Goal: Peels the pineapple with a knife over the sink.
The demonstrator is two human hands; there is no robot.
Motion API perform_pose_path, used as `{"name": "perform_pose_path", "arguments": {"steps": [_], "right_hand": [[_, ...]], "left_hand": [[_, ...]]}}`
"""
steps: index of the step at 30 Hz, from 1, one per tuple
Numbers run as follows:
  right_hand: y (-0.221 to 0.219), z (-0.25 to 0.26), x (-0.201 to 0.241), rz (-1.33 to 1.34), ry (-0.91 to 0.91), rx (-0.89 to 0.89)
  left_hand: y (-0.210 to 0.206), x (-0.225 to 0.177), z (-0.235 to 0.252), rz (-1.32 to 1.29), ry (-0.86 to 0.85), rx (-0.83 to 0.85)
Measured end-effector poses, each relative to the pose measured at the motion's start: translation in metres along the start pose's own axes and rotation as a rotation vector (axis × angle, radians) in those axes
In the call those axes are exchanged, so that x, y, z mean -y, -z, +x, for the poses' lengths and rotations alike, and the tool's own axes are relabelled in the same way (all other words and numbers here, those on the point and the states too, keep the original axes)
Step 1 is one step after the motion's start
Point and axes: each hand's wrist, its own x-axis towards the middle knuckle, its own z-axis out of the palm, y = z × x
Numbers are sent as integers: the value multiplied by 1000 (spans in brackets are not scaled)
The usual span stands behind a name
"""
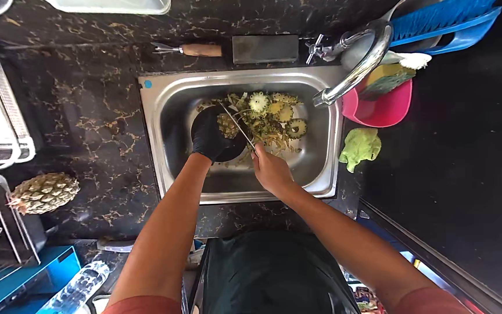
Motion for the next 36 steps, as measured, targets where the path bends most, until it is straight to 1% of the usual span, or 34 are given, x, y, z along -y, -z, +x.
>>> {"name": "perform_pose_path", "arguments": {"steps": [6,9,13,15,18,20,23,25,27,29,32,34,36], "right_hand": [[-4,-1,1,3,-14,2],[-5,1,5,-29,-36,11],[-6,16,15,-21,-22,-35],[-4,14,18,-15,-15,-47],[-5,-1,13,-54,-67,29],[-8,2,12,-78,-93,53],[-10,26,21,-28,-57,-26],[-6,30,26,-20,-35,-46],[-6,16,21,-49,-60,-9],[-9,8,14,-89,-109,64],[-18,28,13,-58,-120,62],[-20,52,18,-35,-99,33],[-16,65,24,-19,-88,44]], "left_hand": [[1,-2,1,30,48,37],[-1,-2,1,30,43,28],[-3,3,2,-44,19,29],[-2,3,2,-52,16,25],[-1,-1,2,0,39,41],[0,-5,2,38,73,63],[-1,-4,1,-13,72,62],[3,-1,0,-59,63,47],[5,-3,-1,-57,61,46],[6,-4,0,-45,78,56],[4,-4,0,-67,99,66],[3,-3,1,-57,70,48],[4,-1,2,-85,20,9]]}}
